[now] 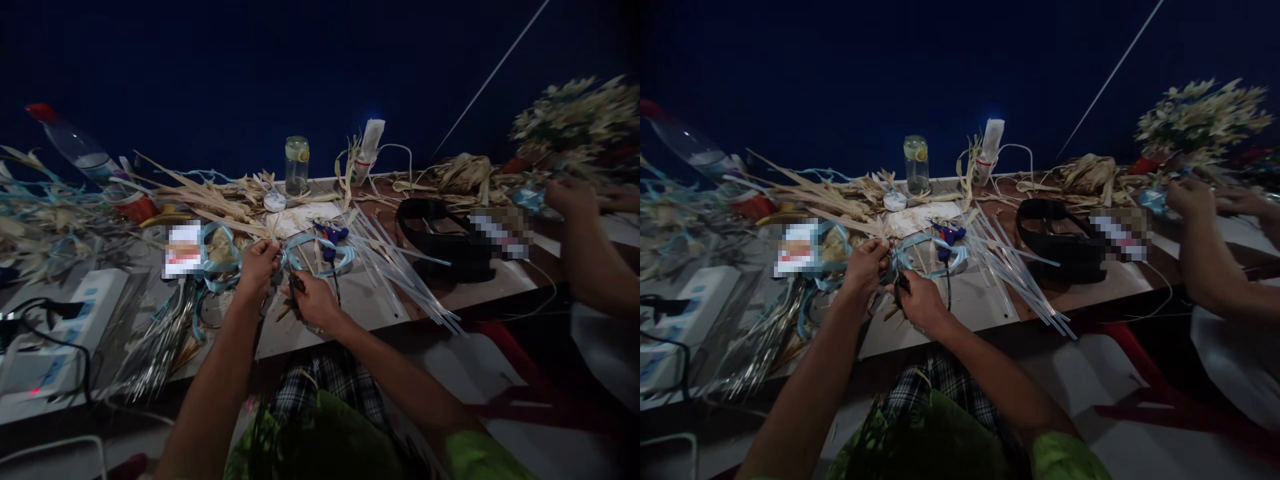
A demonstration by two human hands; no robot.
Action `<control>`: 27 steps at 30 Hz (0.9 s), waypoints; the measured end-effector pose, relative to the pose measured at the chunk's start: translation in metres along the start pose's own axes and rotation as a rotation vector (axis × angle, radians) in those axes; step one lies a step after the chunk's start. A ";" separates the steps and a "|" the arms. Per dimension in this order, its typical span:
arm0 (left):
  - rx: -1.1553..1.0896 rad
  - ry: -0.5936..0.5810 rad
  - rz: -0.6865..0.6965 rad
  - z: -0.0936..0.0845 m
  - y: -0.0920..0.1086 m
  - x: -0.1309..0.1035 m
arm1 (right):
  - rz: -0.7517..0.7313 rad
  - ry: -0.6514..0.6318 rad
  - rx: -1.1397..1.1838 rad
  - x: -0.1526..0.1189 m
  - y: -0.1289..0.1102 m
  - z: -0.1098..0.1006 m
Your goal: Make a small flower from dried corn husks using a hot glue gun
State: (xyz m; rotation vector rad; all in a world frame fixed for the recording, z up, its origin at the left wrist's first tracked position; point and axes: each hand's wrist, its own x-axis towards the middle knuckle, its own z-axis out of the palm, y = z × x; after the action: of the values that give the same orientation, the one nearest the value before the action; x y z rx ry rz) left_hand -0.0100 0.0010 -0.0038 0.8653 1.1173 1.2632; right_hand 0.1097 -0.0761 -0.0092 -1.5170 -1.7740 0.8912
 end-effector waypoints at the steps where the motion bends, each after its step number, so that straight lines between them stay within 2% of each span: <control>1: 0.005 -0.004 0.002 0.000 -0.001 0.000 | 0.007 0.002 0.022 0.000 0.001 0.001; 6: 0.091 -0.014 0.016 0.000 -0.004 0.003 | 0.002 -0.012 0.150 0.002 0.002 0.002; 18: 0.072 0.020 0.061 0.000 -0.005 0.003 | -0.016 0.019 0.174 0.001 0.002 0.001; 21: -0.013 0.017 0.064 0.002 -0.003 0.001 | -0.004 0.001 0.330 0.002 0.003 0.002; 24: -0.108 -0.045 0.048 0.004 0.001 -0.001 | 0.027 -0.058 0.570 0.002 0.001 0.000; 27: -0.163 -0.113 0.019 0.005 0.005 -0.005 | 0.057 -0.097 0.716 -0.001 -0.003 -0.005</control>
State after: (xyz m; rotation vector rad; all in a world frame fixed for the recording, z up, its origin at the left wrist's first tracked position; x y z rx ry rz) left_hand -0.0060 -0.0024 0.0030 0.8153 0.9059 1.2857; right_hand 0.1115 -0.0767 -0.0038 -1.0621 -1.2582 1.4519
